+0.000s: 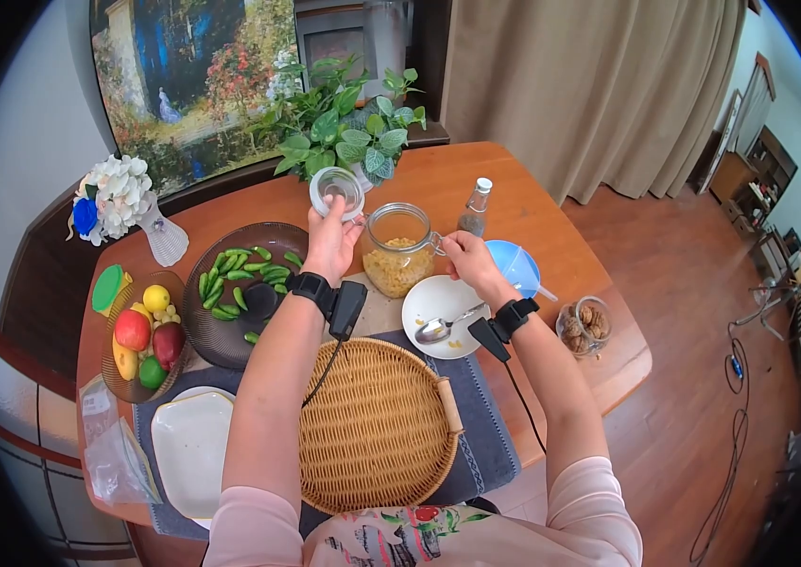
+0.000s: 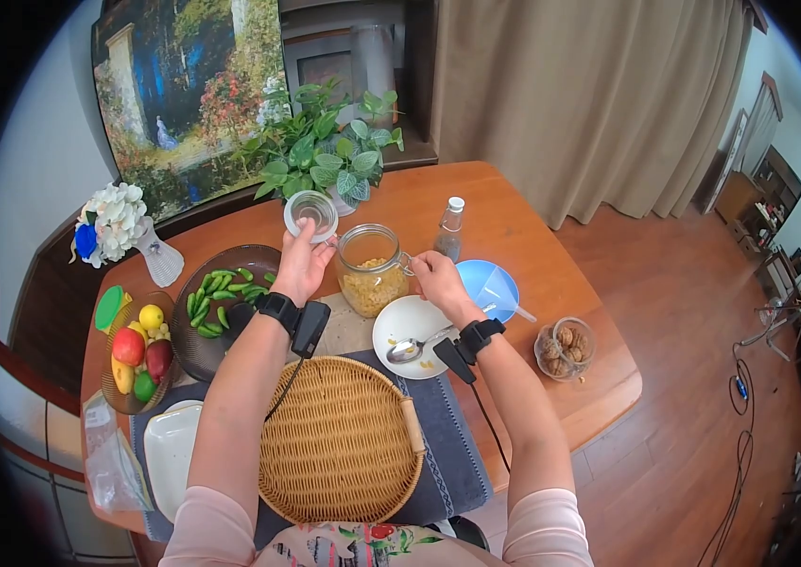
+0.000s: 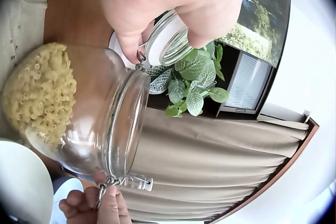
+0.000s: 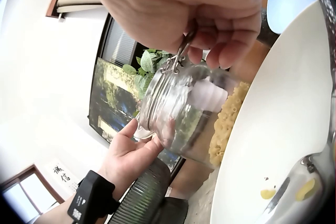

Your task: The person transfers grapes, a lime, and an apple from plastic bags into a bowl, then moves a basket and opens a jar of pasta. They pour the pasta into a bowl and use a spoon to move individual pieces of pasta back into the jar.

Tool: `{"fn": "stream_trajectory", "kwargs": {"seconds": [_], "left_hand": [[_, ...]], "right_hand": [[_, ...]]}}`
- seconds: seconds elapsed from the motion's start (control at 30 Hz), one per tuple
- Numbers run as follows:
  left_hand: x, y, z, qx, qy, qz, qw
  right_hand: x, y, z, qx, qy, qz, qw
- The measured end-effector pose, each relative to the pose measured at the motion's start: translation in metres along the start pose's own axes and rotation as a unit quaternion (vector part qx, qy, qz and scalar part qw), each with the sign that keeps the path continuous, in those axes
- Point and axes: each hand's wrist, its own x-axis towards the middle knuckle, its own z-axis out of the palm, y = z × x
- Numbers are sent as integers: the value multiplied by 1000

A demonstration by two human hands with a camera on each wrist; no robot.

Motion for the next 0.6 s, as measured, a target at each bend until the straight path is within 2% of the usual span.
{"fn": "stream_trajectory", "kwargs": {"seconds": [0.23, 0.43, 0.6], "left_hand": [[2, -4, -2, 34, -2, -49, 998], [2, -5, 1, 61, 15, -41, 997], [-4, -4, 6, 118, 40, -55, 991]], "right_hand": [[-1, 4, -2, 12, -6, 5, 1000], [1, 5, 2, 46, -18, 9, 999], [6, -5, 6, 23, -46, 39, 998]]}}
